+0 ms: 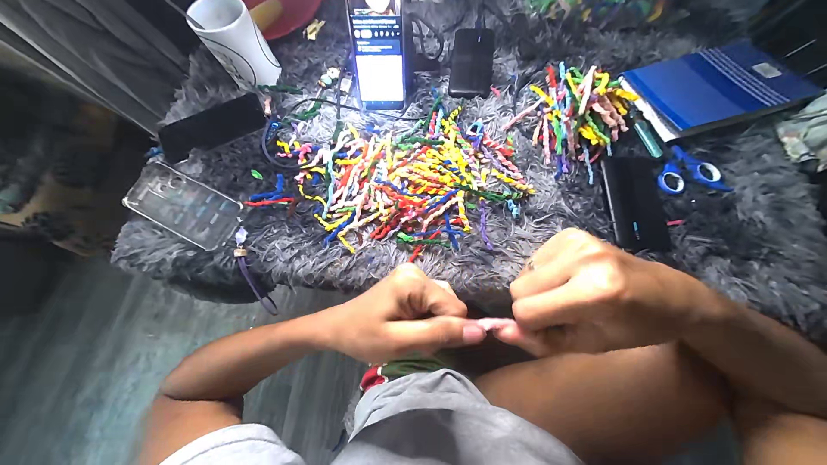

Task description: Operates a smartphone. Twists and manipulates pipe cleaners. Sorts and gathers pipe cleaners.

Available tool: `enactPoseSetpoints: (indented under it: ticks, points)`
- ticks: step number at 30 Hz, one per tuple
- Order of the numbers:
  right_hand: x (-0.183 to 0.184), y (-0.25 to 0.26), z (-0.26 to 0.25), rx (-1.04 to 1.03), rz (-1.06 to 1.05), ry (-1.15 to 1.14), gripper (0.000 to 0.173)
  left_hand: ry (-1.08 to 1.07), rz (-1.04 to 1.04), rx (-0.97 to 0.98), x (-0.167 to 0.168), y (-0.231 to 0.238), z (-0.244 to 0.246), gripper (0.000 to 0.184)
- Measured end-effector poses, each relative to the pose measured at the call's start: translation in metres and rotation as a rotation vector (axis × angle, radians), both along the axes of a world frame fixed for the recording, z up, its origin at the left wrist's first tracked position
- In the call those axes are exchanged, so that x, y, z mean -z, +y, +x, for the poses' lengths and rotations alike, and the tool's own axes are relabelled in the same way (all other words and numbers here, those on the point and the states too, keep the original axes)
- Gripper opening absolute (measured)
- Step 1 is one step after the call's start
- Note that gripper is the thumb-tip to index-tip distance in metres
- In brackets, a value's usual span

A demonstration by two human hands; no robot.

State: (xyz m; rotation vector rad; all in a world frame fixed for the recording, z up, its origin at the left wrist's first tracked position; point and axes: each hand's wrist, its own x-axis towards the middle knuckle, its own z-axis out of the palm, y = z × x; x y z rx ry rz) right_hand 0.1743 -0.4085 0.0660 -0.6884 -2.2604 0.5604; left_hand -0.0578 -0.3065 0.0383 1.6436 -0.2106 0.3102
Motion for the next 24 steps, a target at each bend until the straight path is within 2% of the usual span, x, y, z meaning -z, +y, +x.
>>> enactPoseSetpoints:
  ticks: [2,5,7,10,13,15,17,20,24]
  points:
    - [-0.001,0.002,0.008,0.126,0.055,-0.048,0.036,0.012,0.014,-0.136,0.000,0.008,0.001,0.035]
    - [0.001,0.015,0.026,0.388,0.102,-0.104,0.036,-0.012,0.233,-0.395,0.005,0.026,0.010,0.037]
    - [0.002,0.026,0.045,0.695,0.105,-0.157,0.036,-0.019,0.283,-0.485,0.008,0.034,0.016,0.039]
    - [0.003,0.049,0.085,1.195,-0.005,-0.233,0.046,-0.064,0.309,-0.535,0.008,0.032,0.020,0.026]
    - [0.010,0.063,0.114,1.495,-0.138,-0.322,0.063,-0.109,0.398,-0.600,0.012,0.030,0.026,0.018]
    - [0.012,0.061,0.112,1.523,-0.135,-0.332,0.064,-0.150,0.454,-0.670,0.017,0.032,0.029,0.018]
    - [0.013,0.055,0.102,1.462,-0.111,-0.328,0.057,-0.159,0.521,-0.740,0.022,0.035,0.033,0.018]
    - [0.012,0.047,0.078,1.284,-0.102,-0.348,0.046,-0.061,0.732,-0.805,0.025,0.037,0.041,0.015]
    - [0.021,0.048,0.056,1.011,-0.141,-0.360,0.034,0.010,0.973,-0.821,0.035,0.039,0.059,0.021]
